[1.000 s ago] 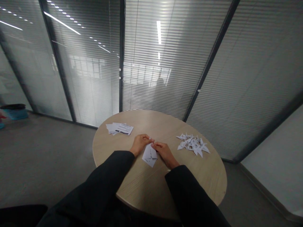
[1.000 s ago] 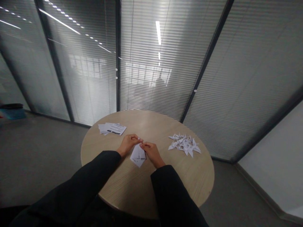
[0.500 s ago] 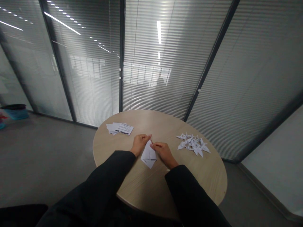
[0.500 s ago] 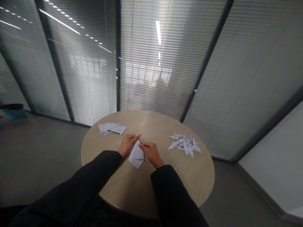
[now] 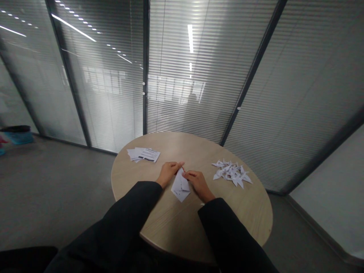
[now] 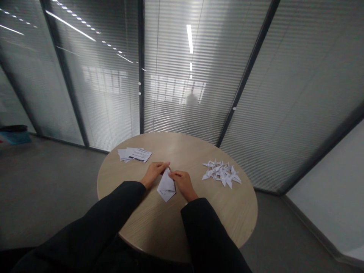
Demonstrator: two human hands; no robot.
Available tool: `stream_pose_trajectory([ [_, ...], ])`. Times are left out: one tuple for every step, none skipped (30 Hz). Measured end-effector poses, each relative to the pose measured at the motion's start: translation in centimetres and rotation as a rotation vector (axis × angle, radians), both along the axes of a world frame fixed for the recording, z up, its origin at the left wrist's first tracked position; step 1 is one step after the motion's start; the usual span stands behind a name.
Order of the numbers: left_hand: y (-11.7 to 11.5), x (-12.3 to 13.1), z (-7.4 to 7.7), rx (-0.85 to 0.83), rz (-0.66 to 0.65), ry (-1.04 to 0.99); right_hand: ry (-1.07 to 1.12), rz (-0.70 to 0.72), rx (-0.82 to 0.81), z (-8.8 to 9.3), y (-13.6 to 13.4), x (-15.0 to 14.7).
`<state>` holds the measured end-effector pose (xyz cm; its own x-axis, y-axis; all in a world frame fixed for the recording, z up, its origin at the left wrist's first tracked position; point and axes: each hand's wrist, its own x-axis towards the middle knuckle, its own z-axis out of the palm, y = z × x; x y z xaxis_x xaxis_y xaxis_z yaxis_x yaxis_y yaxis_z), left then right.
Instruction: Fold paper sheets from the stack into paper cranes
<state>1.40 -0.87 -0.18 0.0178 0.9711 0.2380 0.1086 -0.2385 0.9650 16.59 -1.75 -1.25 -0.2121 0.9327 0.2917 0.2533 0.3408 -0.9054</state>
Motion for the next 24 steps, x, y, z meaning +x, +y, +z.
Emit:
stream_pose_trajectory([
  [-0.03, 0.03, 0.02, 0.001, 0.001, 0.011, 0.003, -0.005, 0.000, -0.05, 0.07, 0.02],
  [-0.05, 0.07, 0.03, -0.002, 0.001, 0.008, 0.005, -0.008, -0.003, -0.12, 0.14, 0.02],
  [-0.07, 0.11, 0.01, -0.010, 0.002, -0.008, 0.008, -0.010, -0.010, -0.19, 0.19, 0.01],
  [-0.08, 0.15, -0.02, -0.018, 0.000, -0.031, 0.010, -0.008, -0.017, -0.25, 0.23, -0.01],
  [-0.11, 0.20, -0.05, -0.023, -0.005, -0.055, 0.012, -0.004, -0.021, -0.30, 0.26, -0.03],
  [-0.14, 0.25, -0.07, -0.023, -0.008, -0.074, 0.009, 0.001, -0.023, -0.33, 0.28, -0.05],
  [-0.18, 0.29, -0.10, -0.020, -0.005, -0.087, 0.004, 0.007, -0.020, -0.34, 0.30, -0.07],
  [-0.21, 0.33, -0.12, -0.015, 0.003, -0.095, -0.003, 0.013, -0.015, -0.32, 0.31, -0.07],
  [-0.22, 0.35, -0.14, -0.008, 0.014, -0.097, -0.012, 0.019, -0.011, -0.29, 0.33, -0.06],
  [-0.21, 0.36, -0.17, 0.000, 0.028, -0.094, -0.017, 0.022, -0.007, -0.24, 0.35, -0.05],
  [-0.16, 0.35, -0.21, 0.010, 0.043, -0.090, -0.022, 0.023, -0.004, -0.20, 0.37, -0.03],
  [-0.08, 0.33, -0.28, 0.016, 0.057, -0.090, -0.024, 0.023, -0.002, -0.15, 0.39, -0.01],
  [0.02, 0.28, -0.35, 0.018, 0.067, -0.098, -0.026, 0.022, 0.002, -0.10, 0.41, 0.00],
  [0.14, 0.22, -0.43, 0.018, 0.071, -0.113, -0.030, 0.022, 0.005, -0.05, 0.41, 0.02],
  [0.25, 0.15, -0.52, 0.011, 0.071, -0.135, -0.038, 0.019, 0.007, -0.01, 0.41, 0.03],
  [0.35, 0.08, -0.59, 0.002, 0.068, -0.158, -0.050, 0.018, 0.007, 0.03, 0.39, 0.03],
  [0.43, 0.01, -0.65, -0.001, 0.054, -0.181, -0.062, 0.016, 0.008, 0.08, 0.36, 0.04],
  [0.48, -0.05, -0.70, -0.004, 0.046, -0.198, -0.072, 0.014, 0.010, 0.12, 0.33, 0.04],
  [0.51, -0.09, -0.74, -0.003, 0.041, -0.209, -0.079, 0.010, 0.014, 0.16, 0.29, 0.03],
  [0.53, -0.11, -0.76, 0.001, 0.042, -0.214, -0.082, 0.007, 0.017, 0.21, 0.25, 0.02],
  [0.55, -0.12, -0.79, 0.005, 0.048, -0.213, -0.080, 0.004, 0.020, 0.25, 0.22, 0.00],
  [0.58, -0.12, -0.82, 0.010, 0.056, -0.210, -0.075, 0.001, 0.019, 0.28, 0.19, -0.03],
  [0.63, -0.11, -0.86, 0.014, 0.063, -0.206, -0.069, -0.004, 0.014, 0.31, 0.17, -0.06],
  [0.70, -0.09, -0.91, 0.016, 0.066, -0.204, -0.064, -0.008, 0.008, 0.34, 0.17, -0.10],
])
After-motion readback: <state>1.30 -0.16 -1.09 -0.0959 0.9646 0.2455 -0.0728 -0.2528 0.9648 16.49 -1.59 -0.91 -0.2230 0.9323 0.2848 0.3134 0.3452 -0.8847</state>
